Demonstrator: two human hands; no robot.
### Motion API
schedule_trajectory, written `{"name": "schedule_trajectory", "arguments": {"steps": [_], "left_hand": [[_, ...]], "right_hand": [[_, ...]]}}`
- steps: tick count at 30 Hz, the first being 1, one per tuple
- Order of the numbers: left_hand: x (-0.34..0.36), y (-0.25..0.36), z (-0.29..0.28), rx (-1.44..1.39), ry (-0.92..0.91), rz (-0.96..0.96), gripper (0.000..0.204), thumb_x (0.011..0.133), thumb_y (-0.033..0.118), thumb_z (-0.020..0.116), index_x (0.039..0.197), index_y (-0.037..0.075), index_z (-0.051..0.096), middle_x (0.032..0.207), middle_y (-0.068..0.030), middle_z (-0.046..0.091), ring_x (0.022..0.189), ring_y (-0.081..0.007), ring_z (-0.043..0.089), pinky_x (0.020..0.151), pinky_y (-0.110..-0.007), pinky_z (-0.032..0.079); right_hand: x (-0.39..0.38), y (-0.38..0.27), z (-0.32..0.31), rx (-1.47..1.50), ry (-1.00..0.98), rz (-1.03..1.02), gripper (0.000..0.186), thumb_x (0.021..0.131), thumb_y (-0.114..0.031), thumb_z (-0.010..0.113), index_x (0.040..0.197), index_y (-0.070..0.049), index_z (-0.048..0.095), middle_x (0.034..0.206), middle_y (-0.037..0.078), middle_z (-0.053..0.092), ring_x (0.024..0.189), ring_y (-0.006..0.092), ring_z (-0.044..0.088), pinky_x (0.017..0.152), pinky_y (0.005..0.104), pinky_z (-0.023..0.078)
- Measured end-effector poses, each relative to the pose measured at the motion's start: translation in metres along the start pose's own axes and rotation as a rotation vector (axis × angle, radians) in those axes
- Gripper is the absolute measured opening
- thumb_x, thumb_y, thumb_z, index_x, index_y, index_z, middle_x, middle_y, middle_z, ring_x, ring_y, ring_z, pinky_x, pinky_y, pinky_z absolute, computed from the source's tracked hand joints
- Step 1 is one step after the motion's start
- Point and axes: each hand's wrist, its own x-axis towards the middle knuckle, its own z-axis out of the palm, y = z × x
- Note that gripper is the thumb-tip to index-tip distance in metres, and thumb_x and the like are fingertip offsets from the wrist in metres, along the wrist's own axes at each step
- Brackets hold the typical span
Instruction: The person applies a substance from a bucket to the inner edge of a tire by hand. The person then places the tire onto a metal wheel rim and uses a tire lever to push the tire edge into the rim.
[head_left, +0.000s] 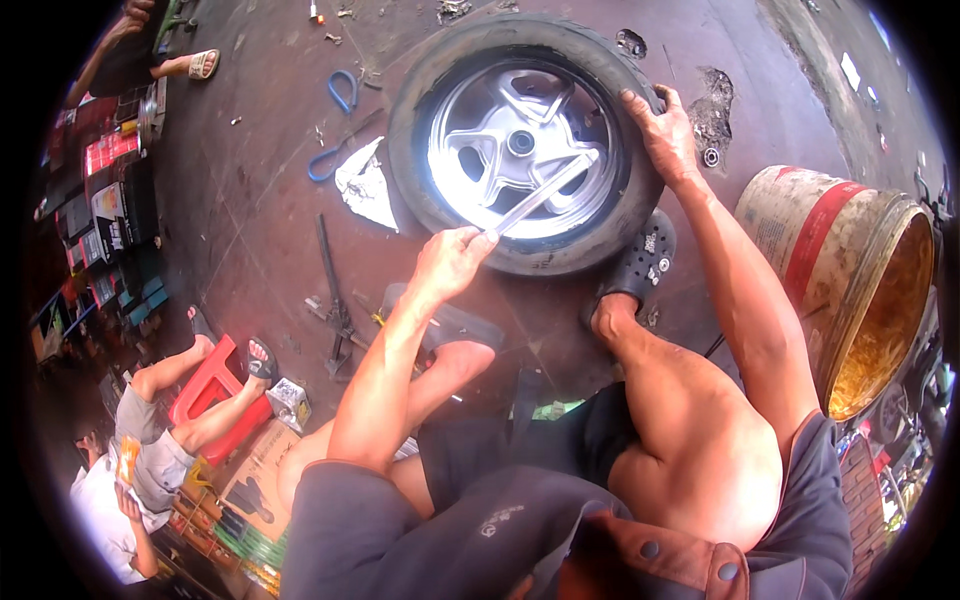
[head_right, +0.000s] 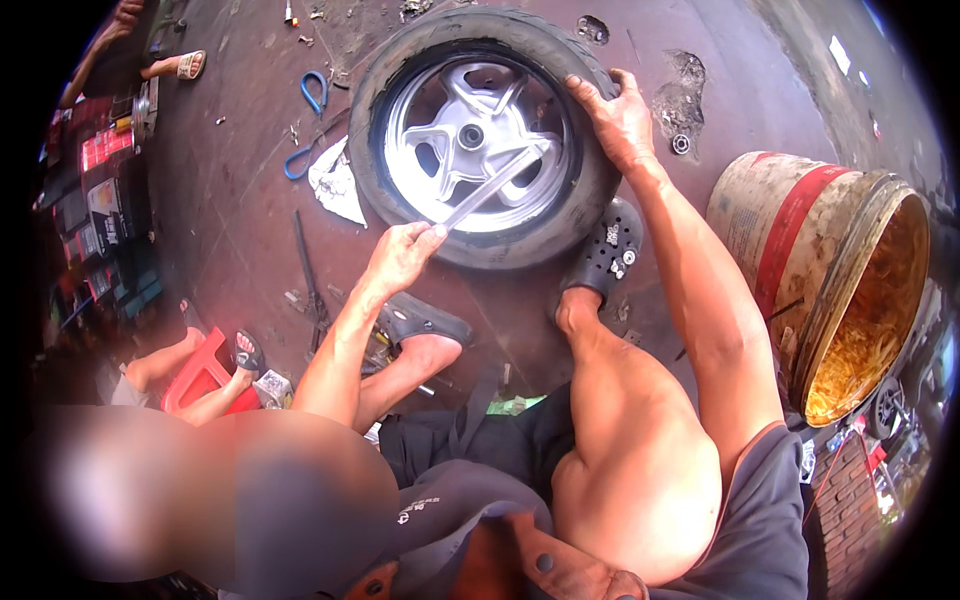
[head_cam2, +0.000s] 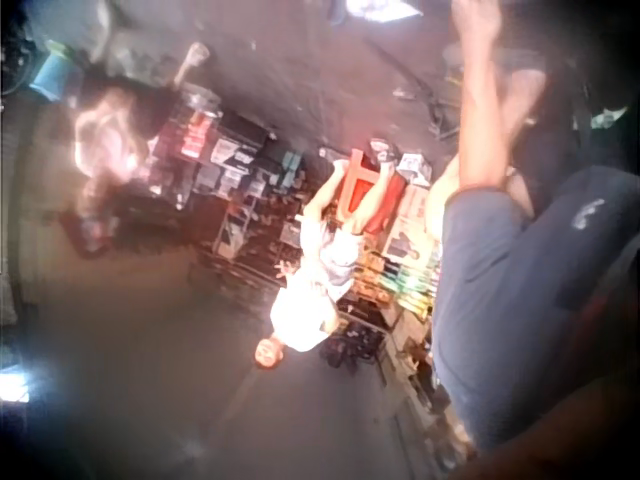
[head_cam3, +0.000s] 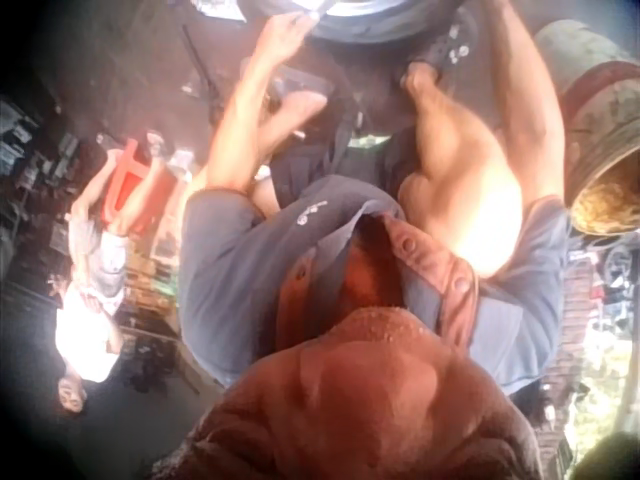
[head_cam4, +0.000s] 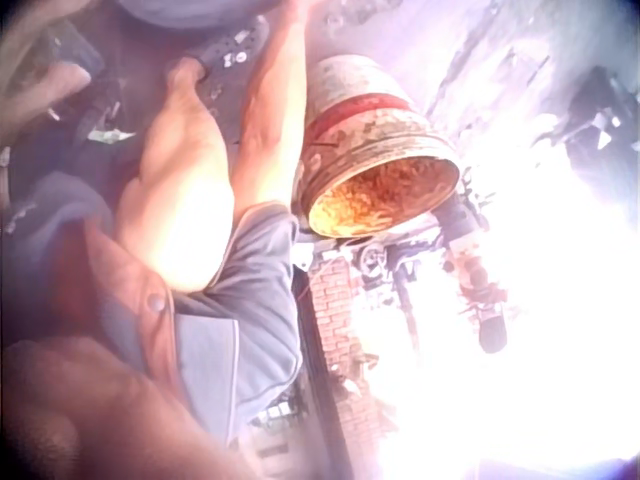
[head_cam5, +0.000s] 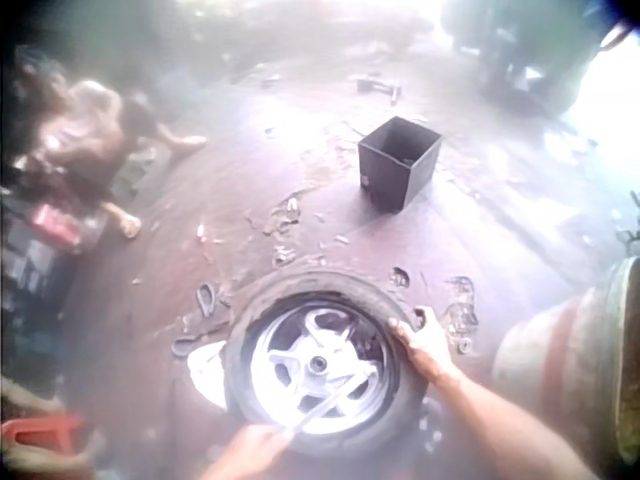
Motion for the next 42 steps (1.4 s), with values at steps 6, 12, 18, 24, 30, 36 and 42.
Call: {"name": "schedule_trajectory", "arguments": {"steps": [6, 12, 18, 24, 30, 36, 42], "left_hand": [[0.031, 0.014, -0.005, 0.121, -0.033, 0.044, 0.044, 0.091, 0.044, 0.056, 0.101, 0.004, 0.069, 0.08, -0.019, 0.066, 0.082, -0.0358, 0.065, 0.073, -0.042, 0.047], [0.049, 0.023, -0.012, 0.162, -0.111, 0.063, 0.047, 0.091, 0.046, 0.056, 0.099, 0.002, 0.069, 0.085, -0.019, 0.067, 0.086, -0.0361, 0.065, 0.075, -0.042, 0.048], [0.048, 0.052, -0.012, 0.188, -0.101, 0.078, 0.045, 0.092, 0.047, 0.054, 0.094, 0.004, 0.069, 0.08, -0.0192, 0.066, 0.083, -0.0378, 0.065, 0.074, -0.046, 0.048], [0.002, 0.101, -0.042, 0.005, -0.254, 0.255, 0.049, 0.094, 0.033, 0.053, 0.129, -0.001, 0.051, 0.079, -0.0147, 0.065, 0.072, -0.0269, 0.065, 0.066, -0.038, 0.049], [-0.02, 0.137, -0.026, -1.411, -0.671, -0.497, 0.037, 0.089, 0.013, 0.052, 0.124, 0.001, 0.052, 0.059, -0.0009, 0.043, 0.039, -0.0104, 0.04, 0.04, -0.029, 0.038], [-0.041, 0.178, 0.041, -1.724, -0.515, -0.566, 0.018, 0.091, 0.016, 0.051, 0.073, 0.013, 0.047, 0.052, 0.0054, 0.038, 0.037, -0.01, 0.038, 0.04, -0.03, 0.037], [-0.035, 0.267, 0.11, -1.624, -0.238, -0.572, 0.022, 0.086, 0.012, 0.055, 0.068, 0.011, 0.043, 0.054, -0.0006, 0.041, 0.039, -0.0118, 0.041, 0.036, -0.031, 0.036]], "right_hand": [[0.001, 0.004, 0.002, -0.005, 0.008, 0.004, 0.094, 0.072, -0.067, 0.071, 0.13, 0.003, 0.049, 0.116, 0.027, 0.063, 0.111, 0.0343, 0.061, 0.096, 0.038, 0.046], [0.003, 0.006, 0.003, -0.035, 0.044, -0.036, 0.092, 0.072, -0.066, 0.07, 0.13, 0.003, 0.05, 0.116, 0.026, 0.063, 0.11, 0.0343, 0.061, 0.095, 0.038, 0.046], [0.002, 0.006, 0.002, 0.003, 0.021, -0.02, 0.092, 0.072, -0.067, 0.07, 0.129, 0.002, 0.051, 0.116, 0.026, 0.063, 0.11, 0.0343, 0.061, 0.095, 0.0381, 0.046], [-0.001, 0.0, -0.001, 0.039, 0.019, -0.01, 0.092, 0.071, -0.066, 0.071, 0.13, 0.001, 0.051, 0.117, 0.026, 0.063, 0.111, 0.0342, 0.061, 0.096, 0.0382, 0.046], [-0.002, -0.003, -0.006, -0.009, 0.0, 0.039, 0.093, 0.069, -0.065, 0.073, 0.133, -0.002, 0.049, 0.119, 0.026, 0.061, 0.113, 0.0336, 0.06, 0.097, 0.0381, 0.045], [0.003, -0.003, -0.016, 0.207, -0.273, -0.015, 0.107, 0.065, -0.048, 0.084, 0.142, 0.004, 0.032, 0.125, 0.023, 0.058, 0.115, 0.0284, 0.058, 0.101, 0.0357, 0.043], [0.012, 0.001, -0.016, 0.169, -0.273, 0.046, 0.104, 0.066, -0.046, 0.084, 0.141, 0.005, 0.034, 0.118, 0.022, 0.062, 0.108, 0.0258, 0.062, 0.097, 0.0331, 0.047]]}}
